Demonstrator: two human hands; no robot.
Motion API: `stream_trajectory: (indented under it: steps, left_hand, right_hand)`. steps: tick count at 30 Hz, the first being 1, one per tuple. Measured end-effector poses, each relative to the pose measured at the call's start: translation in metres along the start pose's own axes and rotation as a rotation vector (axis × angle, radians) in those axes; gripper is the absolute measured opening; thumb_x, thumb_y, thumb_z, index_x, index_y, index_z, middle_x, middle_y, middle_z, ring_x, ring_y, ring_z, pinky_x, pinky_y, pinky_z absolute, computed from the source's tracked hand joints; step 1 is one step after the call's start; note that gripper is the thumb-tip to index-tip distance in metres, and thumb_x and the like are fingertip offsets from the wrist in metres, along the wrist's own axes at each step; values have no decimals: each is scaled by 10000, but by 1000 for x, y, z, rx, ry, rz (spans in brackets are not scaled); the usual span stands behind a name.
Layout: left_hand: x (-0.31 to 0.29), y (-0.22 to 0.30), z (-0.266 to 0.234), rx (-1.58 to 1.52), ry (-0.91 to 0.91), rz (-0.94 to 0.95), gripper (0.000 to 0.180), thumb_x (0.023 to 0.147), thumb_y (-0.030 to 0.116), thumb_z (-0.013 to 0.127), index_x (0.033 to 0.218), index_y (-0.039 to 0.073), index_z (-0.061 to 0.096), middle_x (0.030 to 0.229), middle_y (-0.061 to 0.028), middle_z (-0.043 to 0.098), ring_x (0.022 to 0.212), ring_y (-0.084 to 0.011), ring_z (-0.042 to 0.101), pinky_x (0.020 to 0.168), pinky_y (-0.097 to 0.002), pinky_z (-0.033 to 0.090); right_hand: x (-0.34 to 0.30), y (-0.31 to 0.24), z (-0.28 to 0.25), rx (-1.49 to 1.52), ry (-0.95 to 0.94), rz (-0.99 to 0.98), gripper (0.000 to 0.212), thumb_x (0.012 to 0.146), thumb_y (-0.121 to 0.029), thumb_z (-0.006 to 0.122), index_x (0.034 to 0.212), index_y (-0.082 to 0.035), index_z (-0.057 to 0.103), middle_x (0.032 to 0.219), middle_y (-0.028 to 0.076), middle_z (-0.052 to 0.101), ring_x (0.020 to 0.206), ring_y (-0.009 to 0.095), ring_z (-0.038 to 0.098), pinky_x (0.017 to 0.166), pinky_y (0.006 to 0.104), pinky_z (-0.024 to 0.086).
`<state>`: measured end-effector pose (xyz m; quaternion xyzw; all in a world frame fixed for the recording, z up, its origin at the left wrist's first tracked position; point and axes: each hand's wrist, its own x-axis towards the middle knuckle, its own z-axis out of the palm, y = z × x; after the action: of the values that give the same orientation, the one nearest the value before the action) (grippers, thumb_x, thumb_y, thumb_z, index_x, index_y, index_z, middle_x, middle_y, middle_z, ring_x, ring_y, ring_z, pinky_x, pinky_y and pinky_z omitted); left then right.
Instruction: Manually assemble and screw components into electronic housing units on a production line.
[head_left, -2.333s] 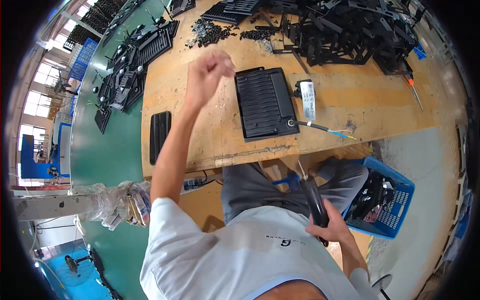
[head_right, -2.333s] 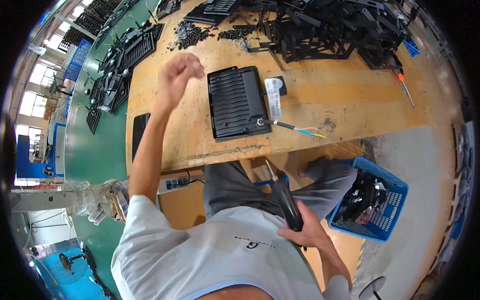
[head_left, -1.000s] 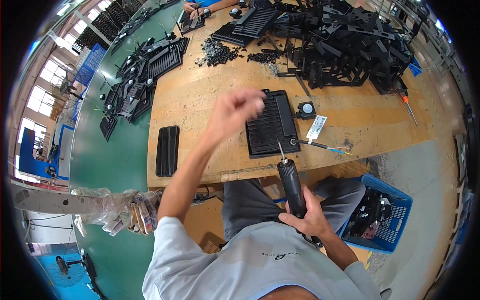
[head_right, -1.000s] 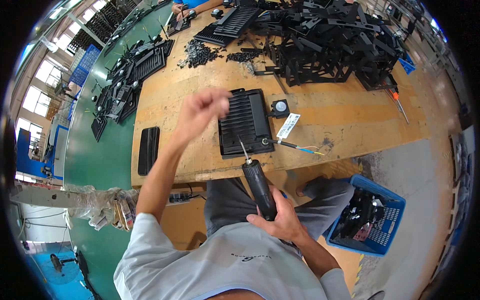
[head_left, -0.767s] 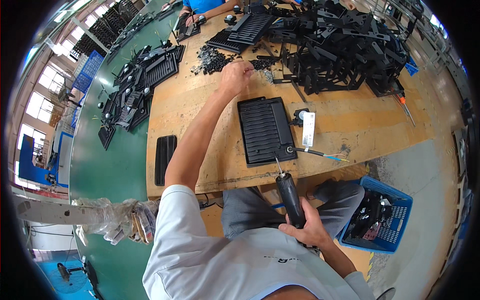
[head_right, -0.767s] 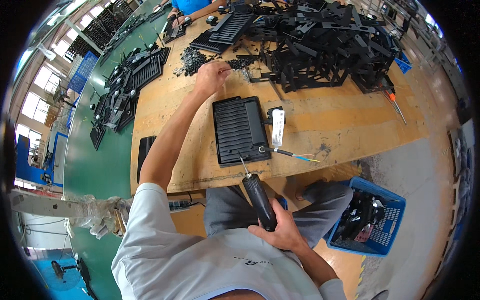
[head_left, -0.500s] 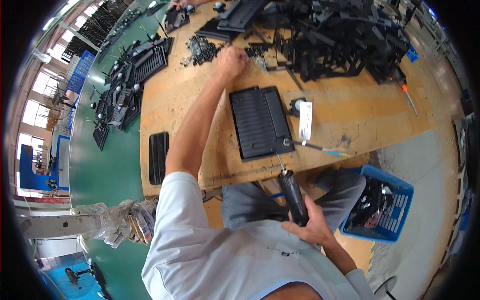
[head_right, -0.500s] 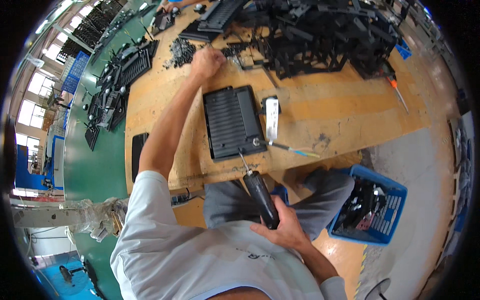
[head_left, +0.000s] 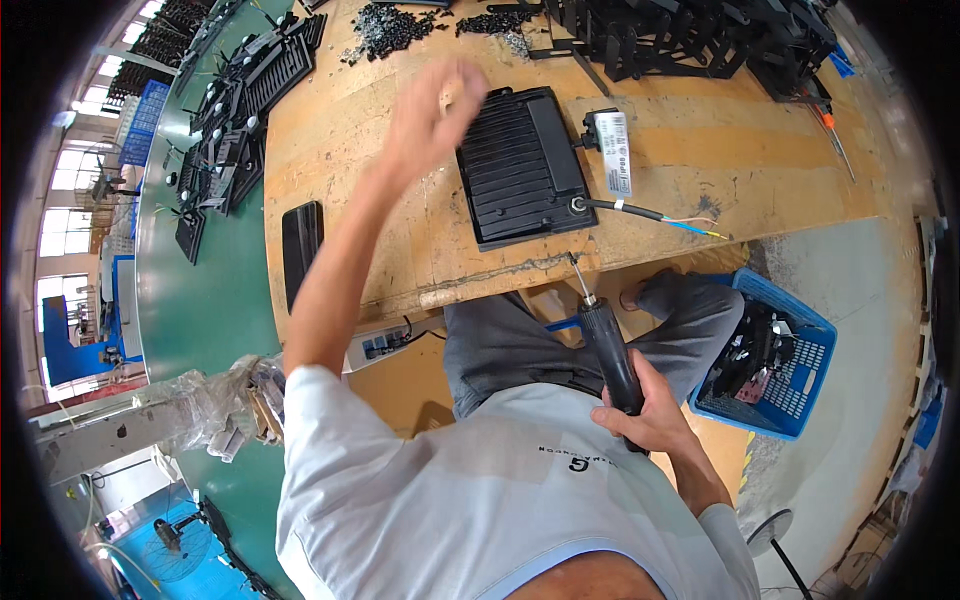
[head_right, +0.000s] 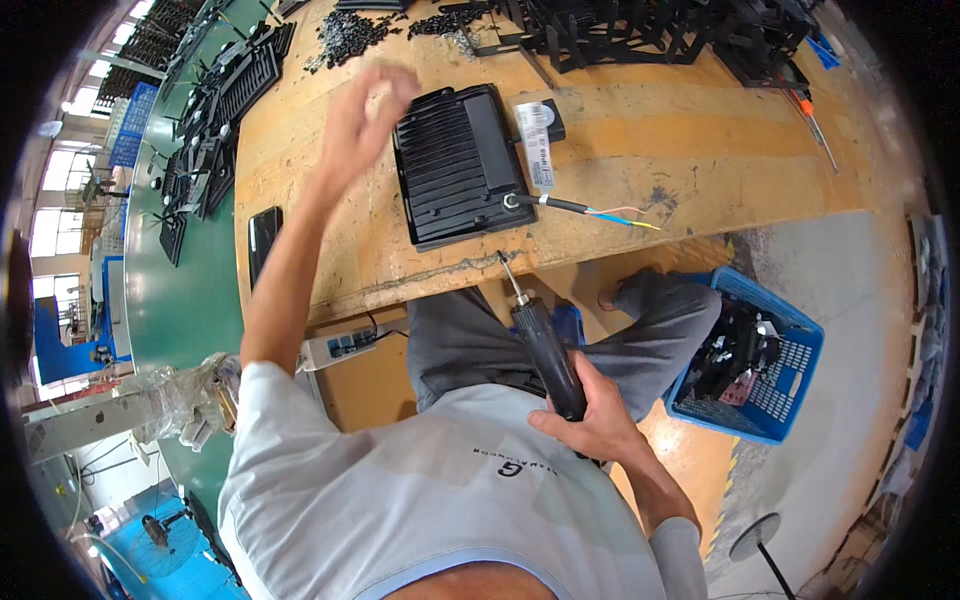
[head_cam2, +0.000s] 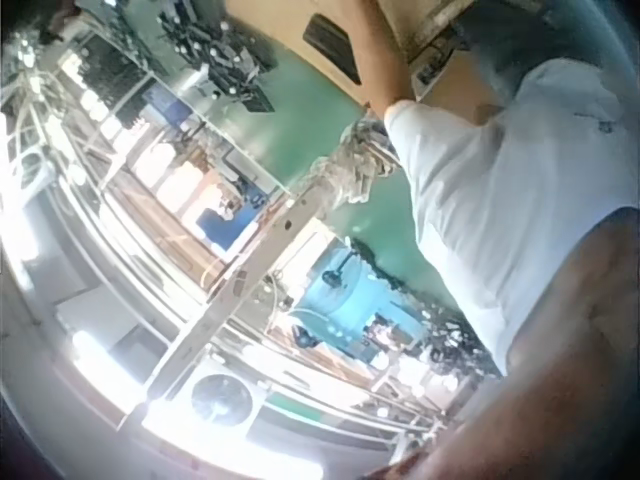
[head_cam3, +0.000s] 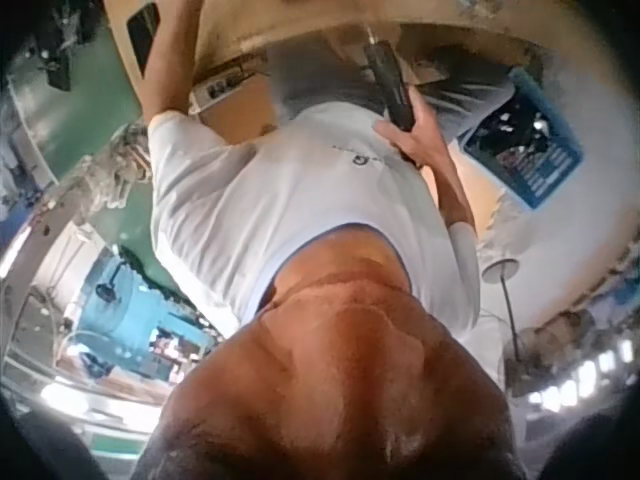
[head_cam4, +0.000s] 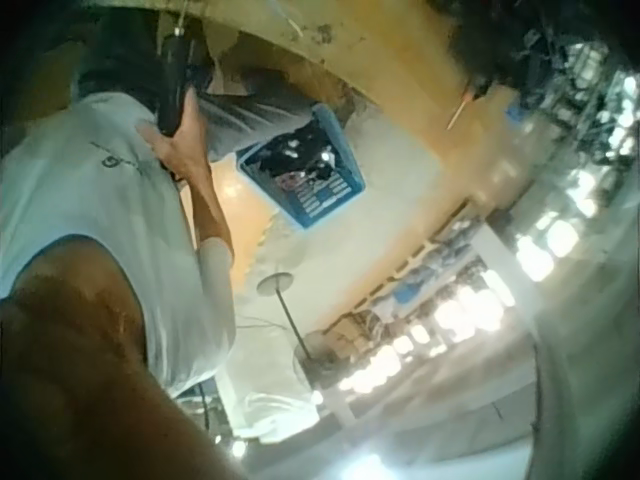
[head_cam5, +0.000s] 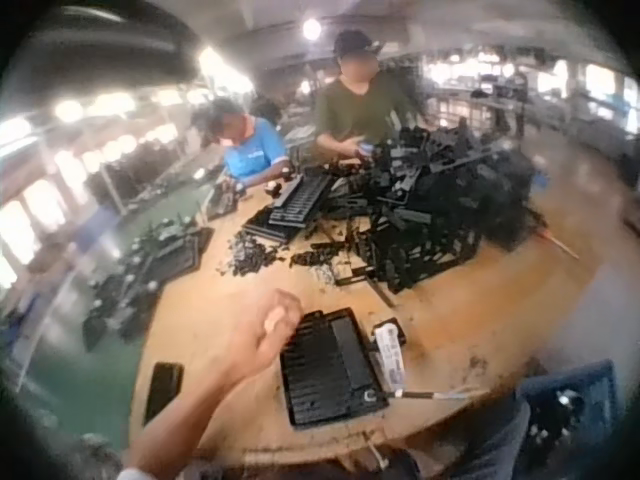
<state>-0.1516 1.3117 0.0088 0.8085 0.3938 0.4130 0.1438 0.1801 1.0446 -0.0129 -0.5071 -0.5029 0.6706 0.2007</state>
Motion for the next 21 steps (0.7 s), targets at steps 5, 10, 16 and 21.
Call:
stream_trajectory:
  steps: [5,10,16,21]
  left_hand:
    - [-70,69,34,-141,-106,18,91,906,50,642,983,28,598,1065,-121,665,1098,-307,620,969,-416,468]
    - [-73,84,37,18,-107,48,103,871,-32,651,949,7,597,1057,-133,691,1083,-335,632,935,-414,488]
    - [-70,82,39,-7,-71,51,91,834,-28,700,912,2,665,1002,-120,710,1040,-309,657,920,-407,497]
    - [-73,79,40,-60,-70,13,95,814,-24,712,898,9,683,959,-104,720,1015,-297,667,910,-397,504]
  right_hand:
    - [8,2,-1,163,-88,29,527,811,-276,840,1138,-26,511,750,11,571,597,89,559,549,272,450]
    - [16,2,2,184,-89,-9,485,838,-281,825,1087,-37,488,725,11,563,540,83,548,511,263,437]
    - [21,0,4,168,-86,-16,479,839,-287,827,1061,-45,478,703,7,558,536,82,549,510,264,438]
    - [23,0,6,140,-87,-13,475,841,-280,827,1066,-44,481,701,8,559,532,81,552,501,265,437]
